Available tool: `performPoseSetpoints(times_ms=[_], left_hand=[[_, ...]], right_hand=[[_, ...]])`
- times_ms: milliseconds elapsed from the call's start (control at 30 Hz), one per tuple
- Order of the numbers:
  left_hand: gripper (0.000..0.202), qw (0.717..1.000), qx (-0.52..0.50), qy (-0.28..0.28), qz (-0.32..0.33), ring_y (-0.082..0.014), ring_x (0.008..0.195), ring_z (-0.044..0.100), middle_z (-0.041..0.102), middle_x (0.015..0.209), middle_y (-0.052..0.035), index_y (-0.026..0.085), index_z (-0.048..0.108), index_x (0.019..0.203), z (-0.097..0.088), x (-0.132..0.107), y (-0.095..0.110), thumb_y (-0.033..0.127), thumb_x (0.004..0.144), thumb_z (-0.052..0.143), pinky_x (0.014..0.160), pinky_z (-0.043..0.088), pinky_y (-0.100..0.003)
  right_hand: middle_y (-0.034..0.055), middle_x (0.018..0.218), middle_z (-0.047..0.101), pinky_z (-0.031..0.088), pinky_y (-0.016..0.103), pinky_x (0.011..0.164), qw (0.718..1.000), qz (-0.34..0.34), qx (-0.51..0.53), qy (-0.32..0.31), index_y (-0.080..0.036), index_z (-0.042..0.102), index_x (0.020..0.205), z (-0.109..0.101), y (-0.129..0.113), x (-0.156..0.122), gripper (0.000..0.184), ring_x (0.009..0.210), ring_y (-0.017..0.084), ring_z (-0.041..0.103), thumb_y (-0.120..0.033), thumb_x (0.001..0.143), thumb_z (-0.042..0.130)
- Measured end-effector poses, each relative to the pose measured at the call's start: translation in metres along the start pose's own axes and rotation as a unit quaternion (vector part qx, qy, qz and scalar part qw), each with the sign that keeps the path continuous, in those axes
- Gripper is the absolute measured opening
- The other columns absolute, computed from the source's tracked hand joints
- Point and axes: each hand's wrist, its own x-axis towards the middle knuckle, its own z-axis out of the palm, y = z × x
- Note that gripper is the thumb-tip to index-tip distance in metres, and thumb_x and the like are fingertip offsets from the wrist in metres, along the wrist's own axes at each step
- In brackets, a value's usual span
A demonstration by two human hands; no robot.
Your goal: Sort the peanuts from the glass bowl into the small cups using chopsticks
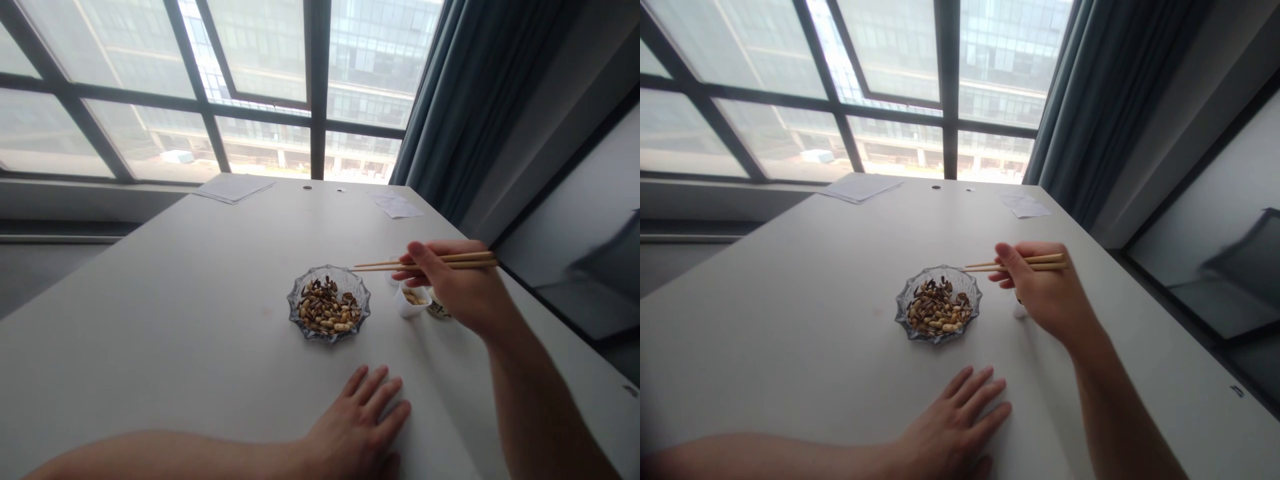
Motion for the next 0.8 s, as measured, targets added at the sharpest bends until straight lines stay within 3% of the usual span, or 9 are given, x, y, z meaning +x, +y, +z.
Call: performPoseSetpoints(times_ms=[100,267,633,800], left_hand=[[0.059,1.000,-0.001,0.002,0.002,-0.0372,0.152,0.029,0.038,0.165,-0.0125,0.019,0.045,0.154,0.000,0.001,0.000,0.044,0.102,0.060,0.125,0.019,-0.057],[0.057,1.000,0.002,0.004,0.002,-0.0370,0.152,0.029,0.038,0.165,-0.0125,0.019,0.047,0.152,0.002,0.001,0.001,0.044,0.102,0.060,0.125,0.019,-0.057],[0.061,1.000,0.001,0.002,0.002,-0.0373,0.152,0.029,0.037,0.166,-0.0129,0.019,0.045,0.154,0.002,0.001,0.001,0.044,0.101,0.064,0.124,0.020,-0.059],[0.058,1.000,-0.002,0.007,0.005,-0.0367,0.153,0.028,0.036,0.166,-0.0119,0.019,0.044,0.154,0.005,0.001,-0.001,0.045,0.104,0.059,0.124,0.020,-0.058]], right_hand=[[0.0093,0.078,0.081,0.067,0.029,0.063,0.995,0.008,0.054,-0.078,-0.016,0.080,0.085,0.033,0.017,-0.002,0.047,0.074,0.027,0.081,-0.062,0.082,0.079],[0.0092,0.076,0.079,0.065,0.028,0.061,0.988,0.012,0.098,-0.119,-0.015,0.078,0.083,0.065,0.050,0.000,0.049,0.072,0.026,0.081,-0.064,0.084,0.076],[0.0098,0.074,0.079,0.065,0.029,0.063,0.983,0.035,0.122,-0.135,-0.014,0.077,0.080,0.081,0.078,0.007,0.054,0.073,0.025,0.080,-0.068,0.080,0.077],[0.0112,0.078,0.080,0.067,0.032,0.064,0.984,0.042,0.139,-0.100,-0.014,0.078,0.080,0.084,0.076,0.006,0.055,0.071,0.026,0.080,-0.069,0.078,0.079]])
